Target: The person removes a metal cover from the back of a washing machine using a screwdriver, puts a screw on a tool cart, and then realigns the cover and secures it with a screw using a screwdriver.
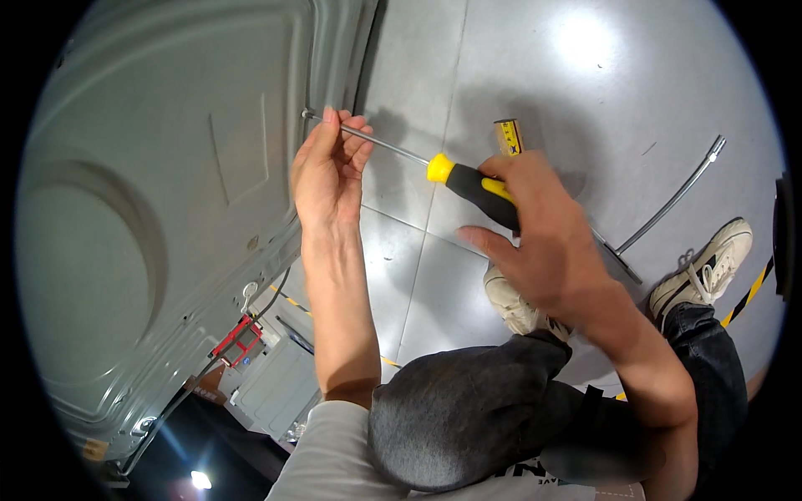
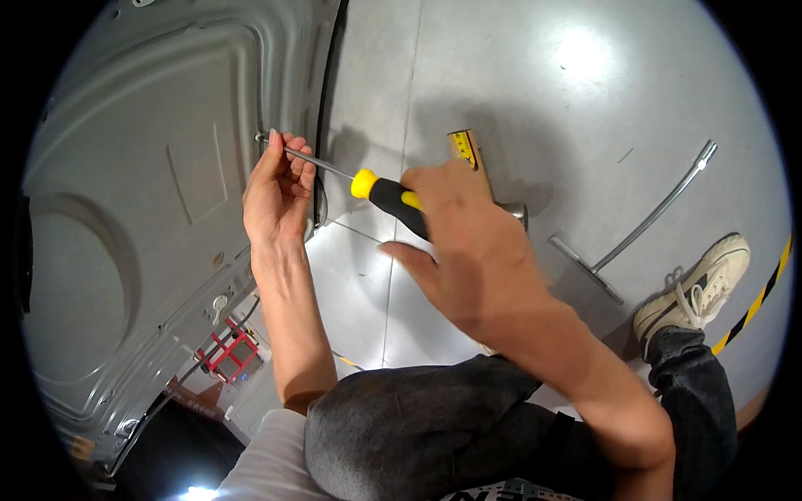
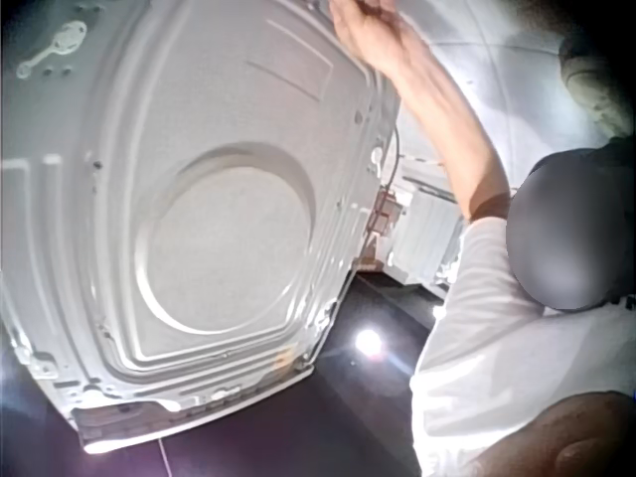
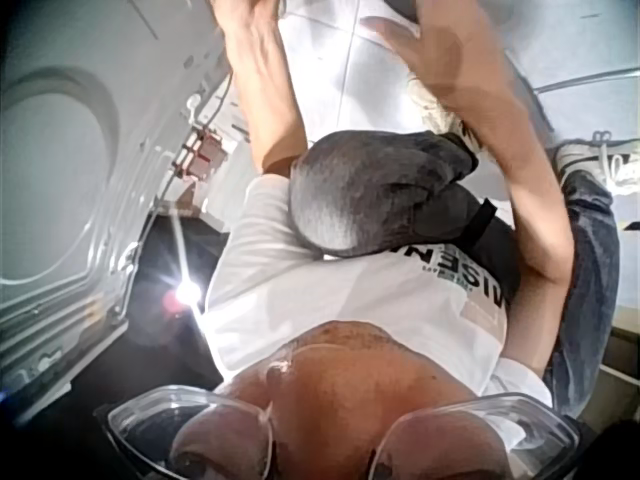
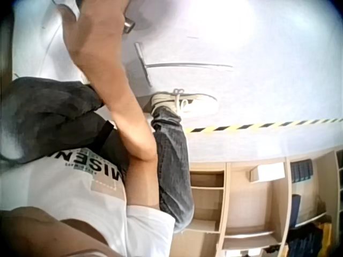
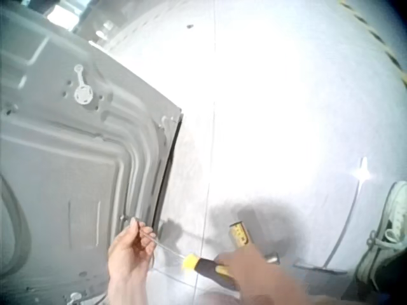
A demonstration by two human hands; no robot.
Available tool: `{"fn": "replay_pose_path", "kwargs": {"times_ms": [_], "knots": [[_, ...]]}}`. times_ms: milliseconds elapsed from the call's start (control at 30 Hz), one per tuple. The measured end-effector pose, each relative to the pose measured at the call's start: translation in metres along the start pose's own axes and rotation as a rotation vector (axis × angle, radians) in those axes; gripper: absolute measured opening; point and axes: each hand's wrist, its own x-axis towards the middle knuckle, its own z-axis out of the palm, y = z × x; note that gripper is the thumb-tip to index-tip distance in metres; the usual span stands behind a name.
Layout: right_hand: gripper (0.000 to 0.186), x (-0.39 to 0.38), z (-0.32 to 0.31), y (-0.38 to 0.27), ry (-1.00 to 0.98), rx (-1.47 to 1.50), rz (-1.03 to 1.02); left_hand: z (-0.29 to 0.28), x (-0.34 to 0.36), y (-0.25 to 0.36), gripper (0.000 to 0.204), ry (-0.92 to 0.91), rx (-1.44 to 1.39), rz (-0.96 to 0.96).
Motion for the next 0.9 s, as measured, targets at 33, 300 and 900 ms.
{"fn": "replay_pose_path", "kwargs": {"times_ms": [33,300,900], "knots": [[0.040,-0.003,0.005,0.002,0.097,-0.140,-0.215,0.001,0.001,0.000,0.019,0.012,-0.006,-0.004],[0.027,0.023,-0.026,-0.011,-0.508,0.825,0.957,-0.004,-0.001,-0.001,0.019,-0.066,-0.065,-0.020],[0.029,0.001,0.008,-0.014,-0.144,-0.190,-0.118,-0.002,-0.002,-0.003,0.021,-0.065,-0.056,-0.025]]}}
